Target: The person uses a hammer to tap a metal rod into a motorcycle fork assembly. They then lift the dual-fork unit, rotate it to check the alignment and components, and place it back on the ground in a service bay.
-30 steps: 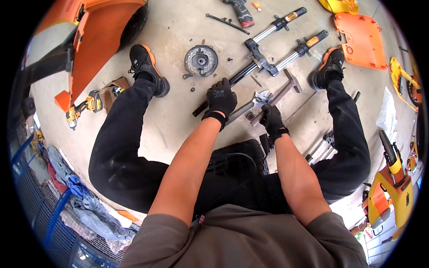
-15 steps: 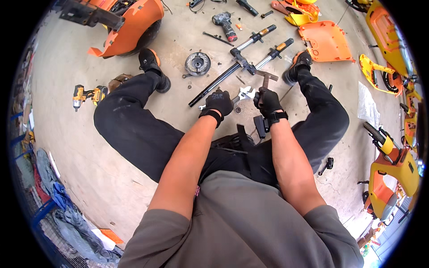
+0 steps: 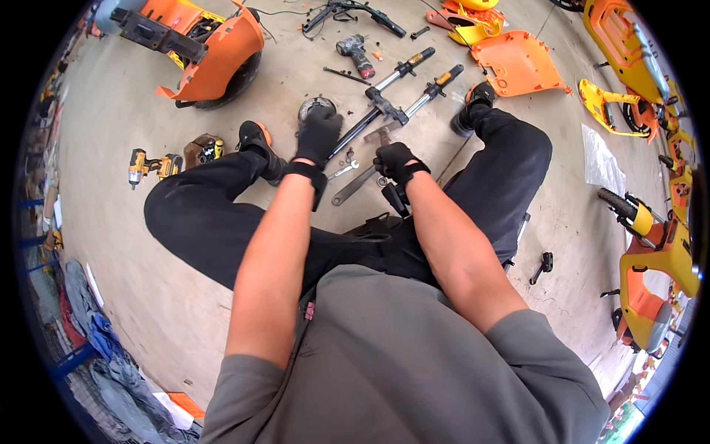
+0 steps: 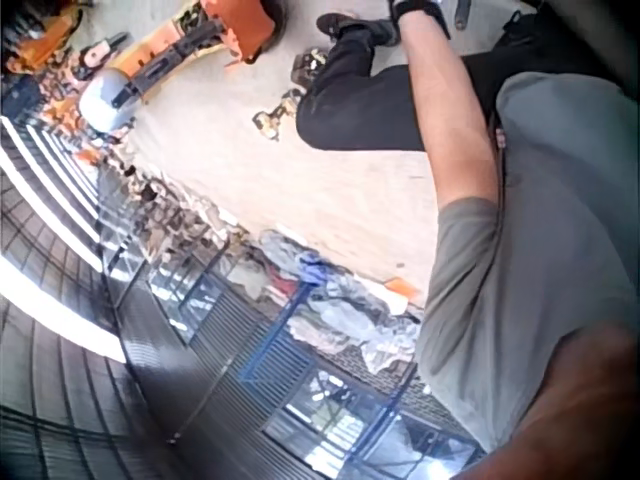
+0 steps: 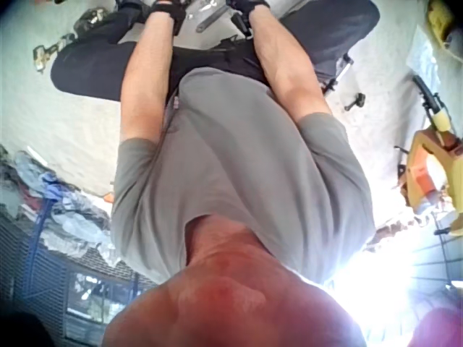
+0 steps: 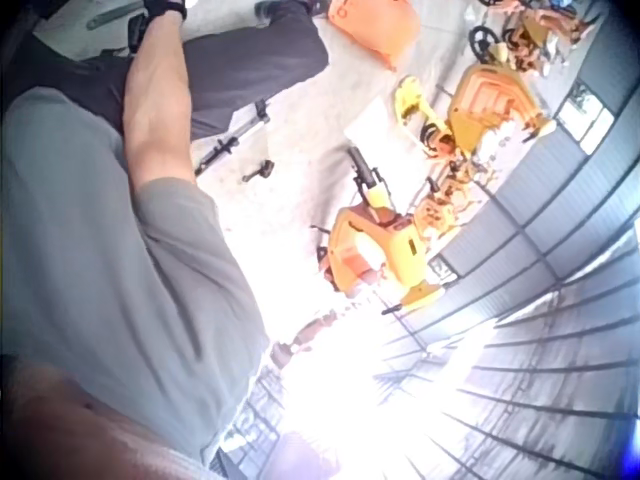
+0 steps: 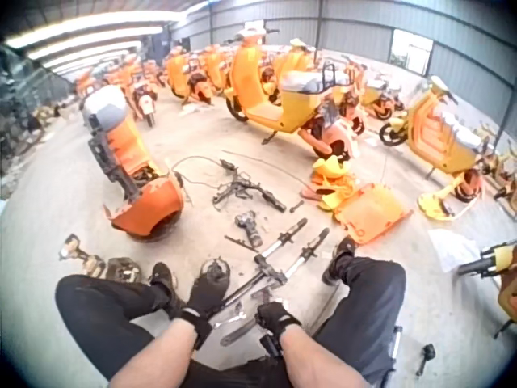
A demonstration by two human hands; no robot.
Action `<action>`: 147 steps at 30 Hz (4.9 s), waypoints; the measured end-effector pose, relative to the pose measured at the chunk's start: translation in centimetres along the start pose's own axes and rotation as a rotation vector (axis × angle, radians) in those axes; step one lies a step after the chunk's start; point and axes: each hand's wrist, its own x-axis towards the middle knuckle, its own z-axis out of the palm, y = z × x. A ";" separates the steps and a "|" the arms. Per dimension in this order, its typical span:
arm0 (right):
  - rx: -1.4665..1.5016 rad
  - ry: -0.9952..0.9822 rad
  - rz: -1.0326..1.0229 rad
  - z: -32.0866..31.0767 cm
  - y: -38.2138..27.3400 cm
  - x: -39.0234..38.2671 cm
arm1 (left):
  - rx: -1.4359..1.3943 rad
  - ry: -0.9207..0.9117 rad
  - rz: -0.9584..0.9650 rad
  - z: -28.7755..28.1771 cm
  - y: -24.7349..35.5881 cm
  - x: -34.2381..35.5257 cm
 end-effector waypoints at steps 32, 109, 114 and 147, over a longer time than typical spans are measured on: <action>-1.549 0.034 -0.371 -1.0 -0.2 -2.1 | -0.341 -0.020 -0.325 0.8 -2.4 6.6; 0.105 0.490 0.124 4.6 -13.2 1.7 | -0.009 -0.599 -0.866 12.0 -14.9 3.2; 0.126 0.537 0.099 6.0 -12.2 2.0 | -0.402 -0.446 -0.953 15.5 -17.7 0.2; -0.040 0.590 0.147 6.5 -11.3 2.2 | -0.518 -0.391 -1.014 15.2 -17.1 0.4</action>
